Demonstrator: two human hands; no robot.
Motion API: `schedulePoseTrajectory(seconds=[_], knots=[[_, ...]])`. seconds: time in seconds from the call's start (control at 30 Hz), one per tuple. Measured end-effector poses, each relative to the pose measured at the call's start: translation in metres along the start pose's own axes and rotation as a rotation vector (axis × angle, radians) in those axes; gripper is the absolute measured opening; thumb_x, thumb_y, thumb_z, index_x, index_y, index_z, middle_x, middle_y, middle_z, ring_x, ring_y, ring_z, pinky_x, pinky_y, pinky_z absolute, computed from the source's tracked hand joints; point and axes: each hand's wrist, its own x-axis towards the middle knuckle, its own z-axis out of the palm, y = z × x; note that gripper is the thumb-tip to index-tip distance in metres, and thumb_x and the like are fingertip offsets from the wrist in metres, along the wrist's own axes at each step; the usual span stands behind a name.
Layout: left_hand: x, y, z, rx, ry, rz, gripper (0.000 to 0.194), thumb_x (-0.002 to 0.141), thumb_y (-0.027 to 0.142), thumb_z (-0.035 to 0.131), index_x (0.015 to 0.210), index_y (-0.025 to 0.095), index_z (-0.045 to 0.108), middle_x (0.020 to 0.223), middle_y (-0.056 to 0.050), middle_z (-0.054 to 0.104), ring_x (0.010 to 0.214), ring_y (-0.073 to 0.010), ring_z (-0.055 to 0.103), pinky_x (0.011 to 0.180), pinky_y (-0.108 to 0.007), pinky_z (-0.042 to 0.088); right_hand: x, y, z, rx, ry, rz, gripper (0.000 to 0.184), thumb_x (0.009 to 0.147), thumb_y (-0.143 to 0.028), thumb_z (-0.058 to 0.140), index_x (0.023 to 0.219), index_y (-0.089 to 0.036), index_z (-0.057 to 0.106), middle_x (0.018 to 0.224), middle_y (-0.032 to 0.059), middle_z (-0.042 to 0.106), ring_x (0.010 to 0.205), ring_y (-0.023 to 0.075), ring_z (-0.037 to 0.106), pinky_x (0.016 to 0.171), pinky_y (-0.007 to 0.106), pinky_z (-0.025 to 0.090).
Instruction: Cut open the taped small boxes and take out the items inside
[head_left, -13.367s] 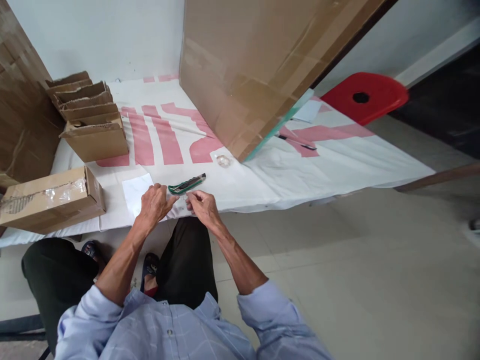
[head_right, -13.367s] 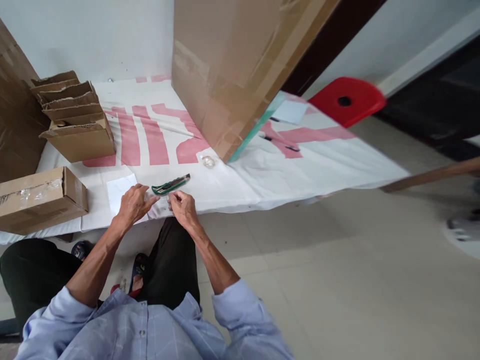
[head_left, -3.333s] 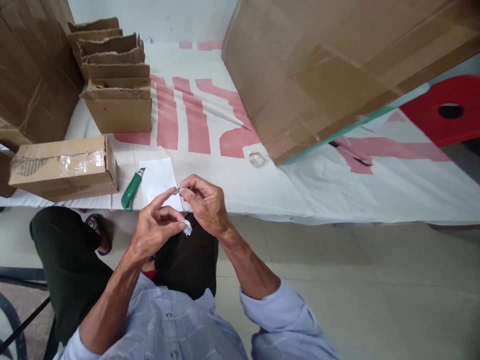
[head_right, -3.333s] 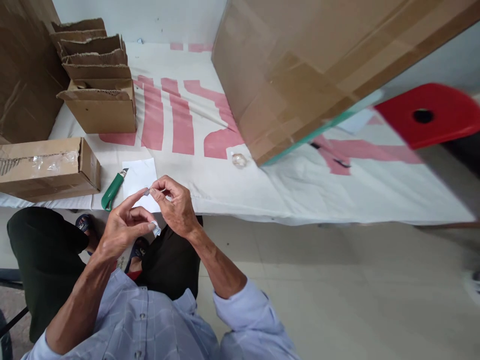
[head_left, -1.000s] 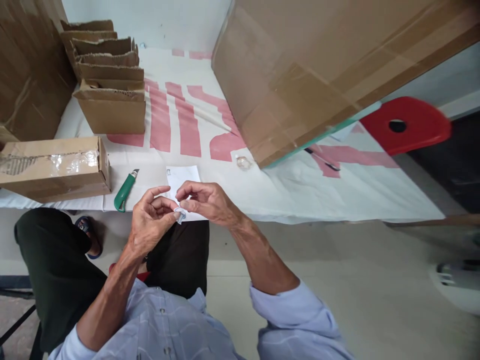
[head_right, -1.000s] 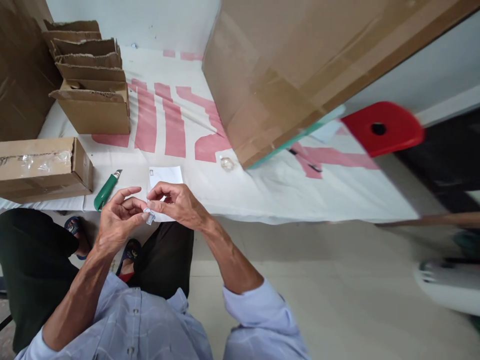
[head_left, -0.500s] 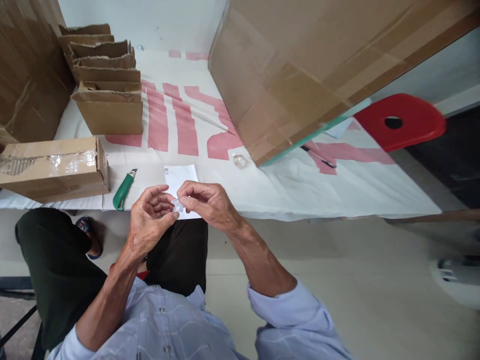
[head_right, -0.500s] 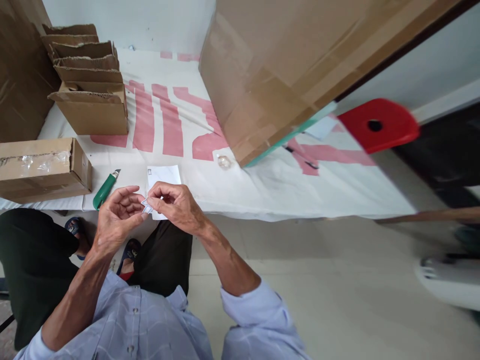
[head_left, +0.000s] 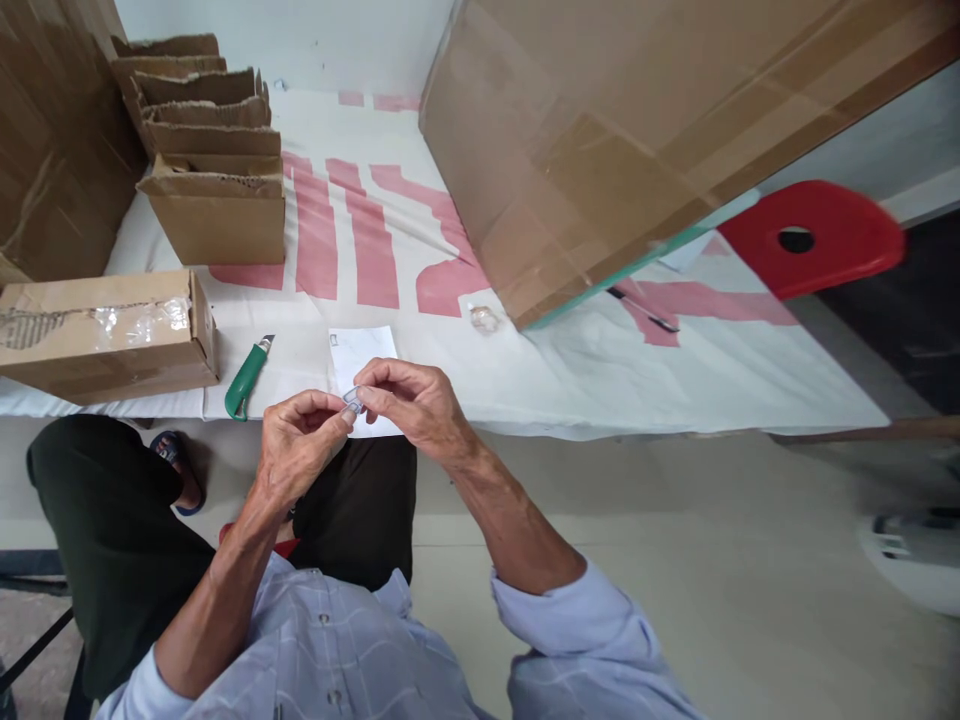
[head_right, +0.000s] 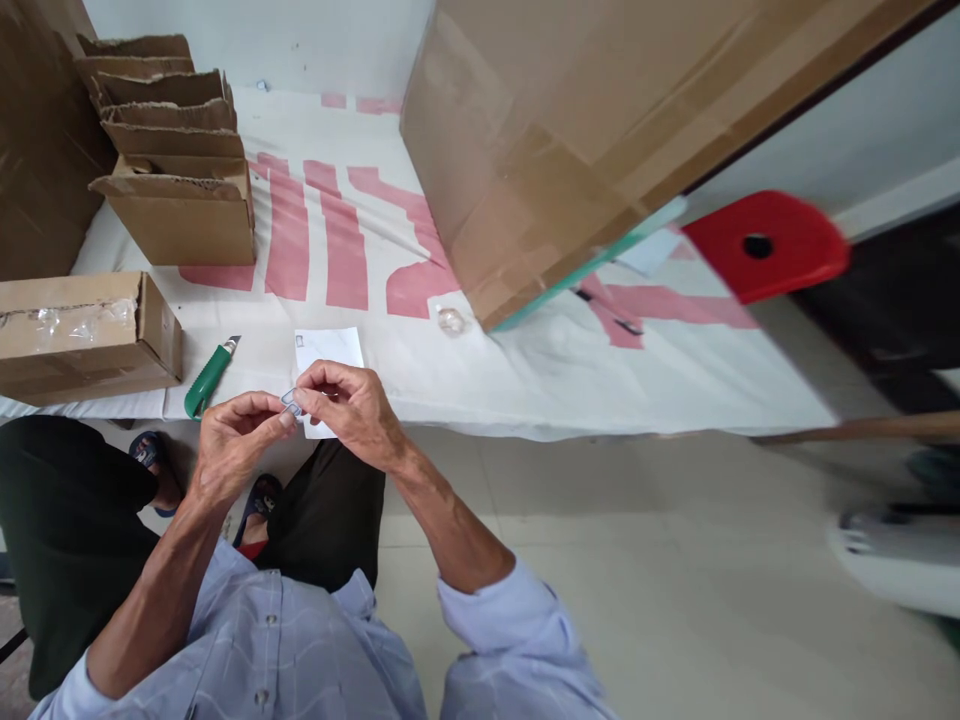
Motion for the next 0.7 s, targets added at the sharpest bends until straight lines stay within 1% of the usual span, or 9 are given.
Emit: schedulePoseTrajectory(seconds=[0.13, 0.27, 0.4, 0.5, 0.6, 0.7], knots=[[0.001, -0.004, 0.002, -0.019, 0.017, 0.014, 0.032, 0.067, 0.04, 0.098, 0.072, 0.016, 0.077, 0.067, -0.003, 0.074, 0.063, -0.0133, 0.066, 0.064, -0.025, 0.053, -0.001, 0.004, 0.005, 0.0, 0.061, -0.006, 0.018, 0.085, -0.036, 0.079, 0.077, -0.021, 0.073, 0.074, -0.001, 0.069, 0.063, 0.0126, 0.061, 0.061, 0.028, 0.055], [0.003, -0.008, 0.003, -0.093, 0.025, 0.034, 0.039, 0.066, 0.045, 0.1, 0.08, 0.017, 0.078, 0.071, -0.003, 0.075, 0.063, -0.0141, 0.067, 0.067, -0.028, 0.056, -0.001, 0.007, 0.01, 0.045, 0.103, 0.039, 0.023, 0.085, -0.042, 0.08, 0.08, -0.022, 0.072, 0.073, -0.0013, 0.069, 0.062, 0.0132, 0.063, 0.063, 0.03, 0.059], [0.004, -0.009, 0.0, -0.006, 0.007, 0.037, 0.037, 0.072, 0.048, 0.096, 0.074, 0.017, 0.076, 0.067, -0.003, 0.072, 0.062, -0.0143, 0.065, 0.067, -0.028, 0.055, 0.0, 0.011, 0.011, 0.017, 0.086, 0.103, 0.029, 0.082, -0.047, 0.084, 0.084, -0.021, 0.072, 0.074, -0.0008, 0.07, 0.063, 0.0134, 0.063, 0.063, 0.03, 0.059], [0.004, -0.009, -0.003, 0.023, -0.004, 0.021, 0.036, 0.073, 0.046, 0.095, 0.07, 0.017, 0.074, 0.063, -0.002, 0.07, 0.061, -0.0138, 0.063, 0.064, -0.027, 0.052, 0.0, 0.014, 0.011, 0.039, 0.075, 0.138, 0.03, 0.079, -0.047, 0.085, 0.085, -0.02, 0.073, 0.074, -0.0003, 0.071, 0.063, 0.013, 0.063, 0.062, 0.029, 0.059], [0.004, -0.009, -0.003, 0.007, -0.007, -0.002, 0.037, 0.071, 0.045, 0.096, 0.068, 0.016, 0.073, 0.061, -0.002, 0.069, 0.058, -0.0127, 0.06, 0.059, -0.025, 0.048, 0.001, 0.015, 0.012, 0.069, 0.077, 0.126, 0.027, 0.08, -0.044, 0.084, 0.081, -0.02, 0.072, 0.073, -0.0007, 0.07, 0.062, 0.0128, 0.062, 0.063, 0.029, 0.059], [0.005, -0.01, 0.001, -0.06, 0.022, -0.003, 0.039, 0.068, 0.045, 0.098, 0.074, 0.016, 0.073, 0.064, -0.001, 0.069, 0.058, -0.0121, 0.061, 0.059, -0.025, 0.049, 0.002, 0.016, 0.015, 0.124, 0.087, 0.104, 0.027, 0.081, -0.045, 0.083, 0.079, -0.021, 0.072, 0.073, -0.0009, 0.069, 0.064, 0.0138, 0.063, 0.063, 0.03, 0.059]])
